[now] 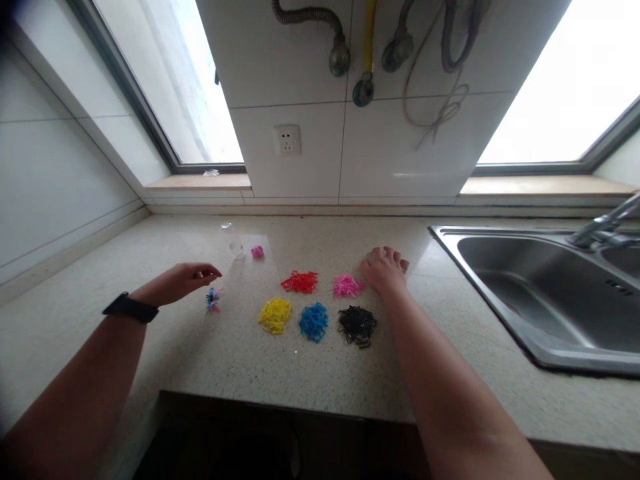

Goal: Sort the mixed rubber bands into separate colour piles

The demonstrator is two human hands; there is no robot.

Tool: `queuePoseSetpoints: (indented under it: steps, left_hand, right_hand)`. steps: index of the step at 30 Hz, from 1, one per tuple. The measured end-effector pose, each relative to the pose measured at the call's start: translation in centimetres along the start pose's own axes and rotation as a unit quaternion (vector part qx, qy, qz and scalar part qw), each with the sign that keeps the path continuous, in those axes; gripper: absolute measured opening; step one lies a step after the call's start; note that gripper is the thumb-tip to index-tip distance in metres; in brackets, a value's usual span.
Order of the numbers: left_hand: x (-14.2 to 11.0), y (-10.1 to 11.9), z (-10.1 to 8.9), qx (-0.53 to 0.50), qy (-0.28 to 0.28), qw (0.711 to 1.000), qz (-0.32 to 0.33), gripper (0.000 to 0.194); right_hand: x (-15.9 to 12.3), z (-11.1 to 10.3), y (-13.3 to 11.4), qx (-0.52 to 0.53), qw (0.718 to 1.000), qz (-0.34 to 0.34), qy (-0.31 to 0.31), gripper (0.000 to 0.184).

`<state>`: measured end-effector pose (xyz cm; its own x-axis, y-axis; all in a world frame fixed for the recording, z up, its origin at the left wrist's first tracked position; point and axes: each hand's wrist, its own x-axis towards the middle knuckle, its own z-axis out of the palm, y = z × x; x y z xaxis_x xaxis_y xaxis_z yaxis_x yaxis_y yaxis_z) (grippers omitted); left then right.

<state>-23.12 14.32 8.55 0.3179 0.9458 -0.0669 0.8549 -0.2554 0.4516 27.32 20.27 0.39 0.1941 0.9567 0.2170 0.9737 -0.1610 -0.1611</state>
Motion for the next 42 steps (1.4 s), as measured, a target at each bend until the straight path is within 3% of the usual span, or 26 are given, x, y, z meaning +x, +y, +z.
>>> queuePoseSetpoints:
  steps: [3, 8, 16, 22, 26, 30, 37, 42]
  left_hand:
    - [-0.1, -2.8, 0.2, -0.005, -0.023, 0.999, -0.022, 0.044]
    - [-0.1, -4.5, 0.9, -0.022, -0.057, 0.997, -0.041, 0.052]
    - [0.1, -5.3, 1.4, -0.027, -0.062, 0.996, -0.056, 0.044]
    - [-0.4, -4.2, 0.1, -0.023, -0.058, 0.997, -0.043, 0.04]
    - [-0.5, -2.0, -0.8, -0.026, -0.055, 0.998, -0.006, 0.039]
    - [-0.3, 2.3, -0.1, -0.038, -0.054, 0.996, 0.055, 0.034]
    - [-0.5, 12.1, 4.9, -0.059, -0.06, 0.981, 0.176, 0.018]
    - [-1.2, 15.8, 8.7, -0.044, -0.047, 0.972, 0.226, 0.011]
  right_hand:
    - [0.2, 0.0, -0.1, -0.008, 1.0, 0.003, -0.015, 0.055]
    - [0.3, 0.2, -0.1, -0.008, 1.0, 0.009, -0.015, 0.057]
    - [0.3, -0.1, -0.2, 0.007, 1.0, 0.013, -0.006, 0.055]
    - [0.3, -0.1, -0.2, 0.01, 1.0, 0.013, -0.006, 0.055]
    - [0.3, 0.0, -0.1, 0.012, 1.0, 0.011, 0.002, 0.055]
    - [0.3, 0.0, -0.2, 0.008, 1.0, 0.017, 0.002, 0.056]
    - [0.1, -0.3, -0.4, 0.007, 1.0, 0.017, -0.001, 0.055]
    - [0.1, -0.3, -0.4, 0.011, 1.0, 0.016, -0.004, 0.056]
